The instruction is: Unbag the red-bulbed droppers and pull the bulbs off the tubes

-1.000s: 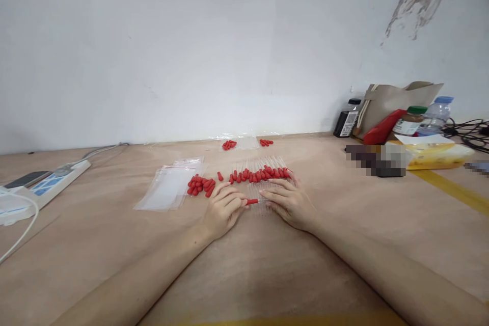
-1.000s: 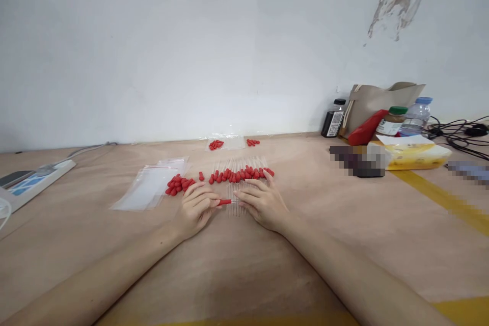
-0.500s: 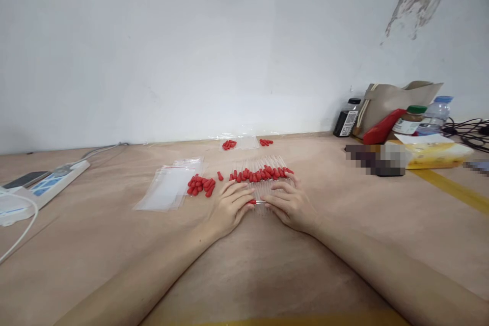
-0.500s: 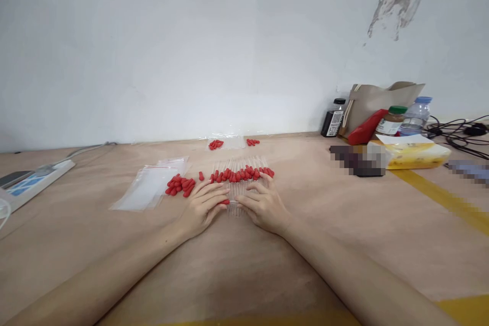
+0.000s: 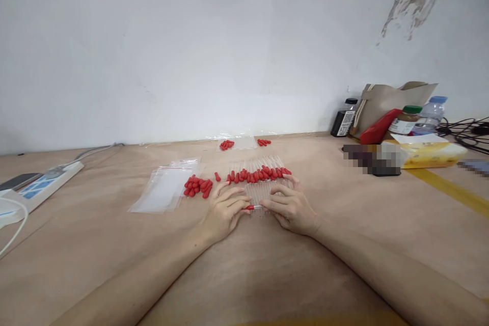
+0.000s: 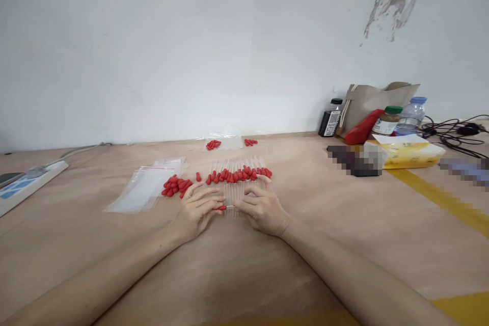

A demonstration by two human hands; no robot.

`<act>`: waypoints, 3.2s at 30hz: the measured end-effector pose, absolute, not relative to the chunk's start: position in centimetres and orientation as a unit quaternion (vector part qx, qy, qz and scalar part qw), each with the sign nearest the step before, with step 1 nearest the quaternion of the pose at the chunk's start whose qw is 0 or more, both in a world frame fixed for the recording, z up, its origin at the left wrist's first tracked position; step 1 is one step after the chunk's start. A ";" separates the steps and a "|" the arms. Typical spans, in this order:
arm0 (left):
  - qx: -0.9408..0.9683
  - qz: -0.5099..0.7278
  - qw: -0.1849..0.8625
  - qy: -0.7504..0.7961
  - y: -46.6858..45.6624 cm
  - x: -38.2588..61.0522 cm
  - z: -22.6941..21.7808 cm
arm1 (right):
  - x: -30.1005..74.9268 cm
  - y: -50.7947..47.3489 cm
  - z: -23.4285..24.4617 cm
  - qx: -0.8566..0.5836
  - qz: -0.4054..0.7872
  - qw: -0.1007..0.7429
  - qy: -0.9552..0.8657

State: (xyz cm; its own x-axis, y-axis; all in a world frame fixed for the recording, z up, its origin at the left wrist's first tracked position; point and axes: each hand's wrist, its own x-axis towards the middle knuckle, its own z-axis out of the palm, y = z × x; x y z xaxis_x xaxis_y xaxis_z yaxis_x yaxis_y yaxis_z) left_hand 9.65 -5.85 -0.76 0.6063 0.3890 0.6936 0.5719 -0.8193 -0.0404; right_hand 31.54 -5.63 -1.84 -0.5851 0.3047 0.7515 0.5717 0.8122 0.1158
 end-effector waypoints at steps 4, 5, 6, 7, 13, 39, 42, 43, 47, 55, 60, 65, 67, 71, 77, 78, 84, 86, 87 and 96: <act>-0.891 -0.340 0.126 -0.272 -5.8 9.6 -0.7 | 31.7 -5.6 -2.0 -0.245 -0.177 0.383 -0.873; -0.893 -0.337 0.125 -0.272 -5.9 9.6 -0.7 | 31.7 -5.6 -2.0 -0.244 -0.177 0.383 -0.873; -0.894 -0.335 0.123 -0.271 -5.9 9.6 -0.7 | 31.7 -5.6 -2.0 -0.245 -0.177 0.383 -0.873; -0.895 -0.333 0.121 -0.270 -5.9 9.6 -0.7 | 31.8 -5.6 -2.0 -0.246 -0.177 0.382 -0.873; -0.895 -0.337 0.107 -0.272 -6.0 9.5 -0.7 | 31.8 -5.9 -1.7 -0.246 -0.177 0.385 -0.872; -0.739 -0.488 0.062 -0.459 -4.0 6.4 1.3 | 34.2 -4.7 -1.6 -0.538 -0.168 0.353 -0.747; -0.699 -0.482 -0.011 -0.528 -2.7 4.9 2.5 | 34.0 -4.8 -1.7 -0.553 -0.193 0.299 -0.753; -0.684 -0.476 -0.063 -0.548 -2.3 4.3 2.9 | 33.9 -4.8 -1.7 -0.559 -0.197 0.282 -0.754; -0.633 -0.470 -0.158 -0.594 -1.0 2.4 3.6 | 33.3 -5.2 -1.5 -0.571 -0.191 0.239 -0.762; -0.679 -0.394 -0.060 -0.616 -0.2 0.5 3.6 | 32.9 -5.7 -1.7 -0.547 -0.178 0.260 -0.776; -0.681 -0.366 -0.043 -0.632 0.0 0.2 3.2 | 32.7 -5.8 -1.6 -0.531 -0.165 0.254 -0.792; -0.670 -0.376 -0.022 -0.640 0.7 -0.3 3.0 | 32.8 -5.8 -1.8 -0.520 -0.153 0.250 -0.802; -0.671 -0.363 -0.028 -0.646 1.2 -0.4 3.2 | 32.8 -5.8 -1.8 -0.521 -0.146 0.251 -0.803; -0.654 -0.315 -0.077 -0.683 2.4 -0.6 3.4 | 32.8 -5.7 -1.8 -0.521 -0.138 0.251 -0.804; -0.640 -0.285 -0.106 -0.706 4.0 -1.1 2.7 | 32.8 -5.7 -1.6 -0.520 -0.142 0.254 -0.803; -0.639 -0.277 -0.114 -0.708 4.1 -1.2 2.6 | 32.9 -5.7 -1.6 -0.520 -0.141 0.254 -0.803; -0.635 -0.258 -0.143 -0.714 4.2 -1.2 2.4 | 33.0 -5.3 -1.8 -0.553 -0.124 0.278 -0.776; -0.637 -0.262 -0.127 -0.714 4.2 -1.1 2.4 | 33.1 -5.1 -1.7 -0.596 -0.115 0.287 -0.741; -0.638 -0.264 -0.115 -0.714 4.1 -1.0 2.5 | 33.2 -5.0 -1.6 -0.620 -0.110 0.288 -0.721; -0.705 -0.253 0.073 -0.658 2.0 3.0 3.9 | 33.9 -4.4 -1.5 -0.672 -0.046 0.255 -0.693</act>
State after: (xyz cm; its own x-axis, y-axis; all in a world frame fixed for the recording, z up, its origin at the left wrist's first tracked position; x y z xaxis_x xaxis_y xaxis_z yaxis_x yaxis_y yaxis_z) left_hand 3.01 2.05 3.88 0.0055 0.8915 0.4530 0.9656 -0.1225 0.2293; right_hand 33.86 -4.36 -1.48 0.0341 0.9090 0.4153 0.9562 0.0912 -0.2781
